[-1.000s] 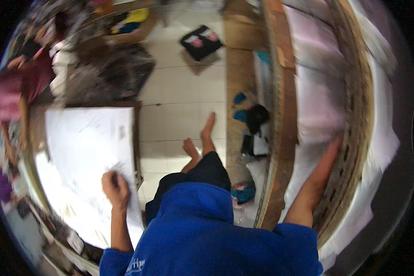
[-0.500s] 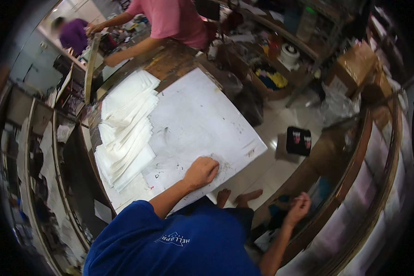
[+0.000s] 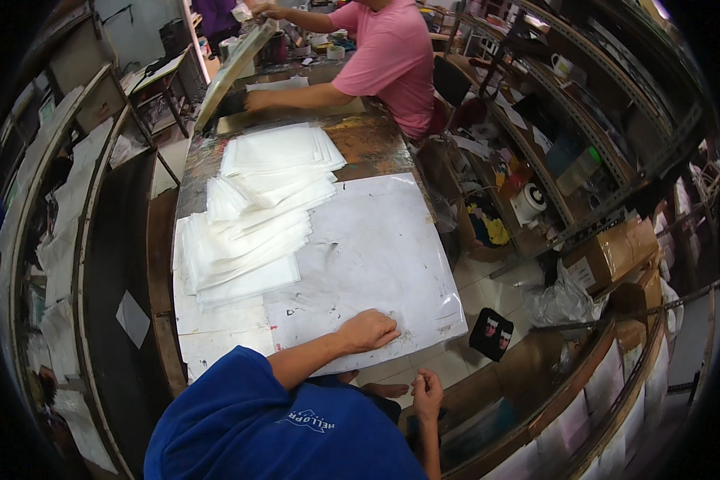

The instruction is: The person repeatedly picks up white sheets from a table and places them onto a nearby metal shelf. The person handles the sheets one at a time, moving between the table and the shelf throughout the clip.

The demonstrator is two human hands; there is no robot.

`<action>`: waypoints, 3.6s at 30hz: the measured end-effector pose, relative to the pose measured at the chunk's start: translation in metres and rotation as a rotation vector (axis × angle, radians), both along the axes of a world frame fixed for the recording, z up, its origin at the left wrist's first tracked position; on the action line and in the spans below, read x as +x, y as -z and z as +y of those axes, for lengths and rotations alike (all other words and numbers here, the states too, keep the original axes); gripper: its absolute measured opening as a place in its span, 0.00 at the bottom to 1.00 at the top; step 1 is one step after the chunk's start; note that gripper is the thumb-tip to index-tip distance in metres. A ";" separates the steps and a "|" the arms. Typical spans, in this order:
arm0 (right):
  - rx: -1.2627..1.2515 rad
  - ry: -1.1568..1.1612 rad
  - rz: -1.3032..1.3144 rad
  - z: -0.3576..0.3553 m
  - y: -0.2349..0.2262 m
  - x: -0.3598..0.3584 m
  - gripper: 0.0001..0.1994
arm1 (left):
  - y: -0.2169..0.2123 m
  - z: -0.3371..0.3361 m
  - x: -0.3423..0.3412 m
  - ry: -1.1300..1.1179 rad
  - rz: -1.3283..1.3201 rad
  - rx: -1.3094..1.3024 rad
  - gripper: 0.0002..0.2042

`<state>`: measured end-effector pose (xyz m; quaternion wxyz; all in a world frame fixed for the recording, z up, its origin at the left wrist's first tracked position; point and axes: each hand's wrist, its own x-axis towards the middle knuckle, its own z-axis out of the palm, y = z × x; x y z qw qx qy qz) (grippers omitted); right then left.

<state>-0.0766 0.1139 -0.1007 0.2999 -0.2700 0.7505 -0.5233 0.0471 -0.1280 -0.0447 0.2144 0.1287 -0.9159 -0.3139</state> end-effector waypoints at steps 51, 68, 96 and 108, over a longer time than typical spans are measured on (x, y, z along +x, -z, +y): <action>0.100 -0.083 -0.117 -0.006 -0.074 0.018 0.22 | -0.034 0.064 0.021 0.032 -0.289 0.084 0.07; 0.072 -0.199 0.014 -0.010 -0.077 0.031 0.12 | -0.020 0.090 0.019 0.266 -0.396 0.086 0.13; 0.061 1.676 -0.124 0.404 -0.015 -0.094 0.06 | -0.002 -0.001 0.025 -0.127 -0.050 -0.069 0.05; 0.076 1.956 -0.142 0.399 0.005 -0.073 0.10 | 0.000 -0.001 0.025 -0.143 -0.095 -0.036 0.04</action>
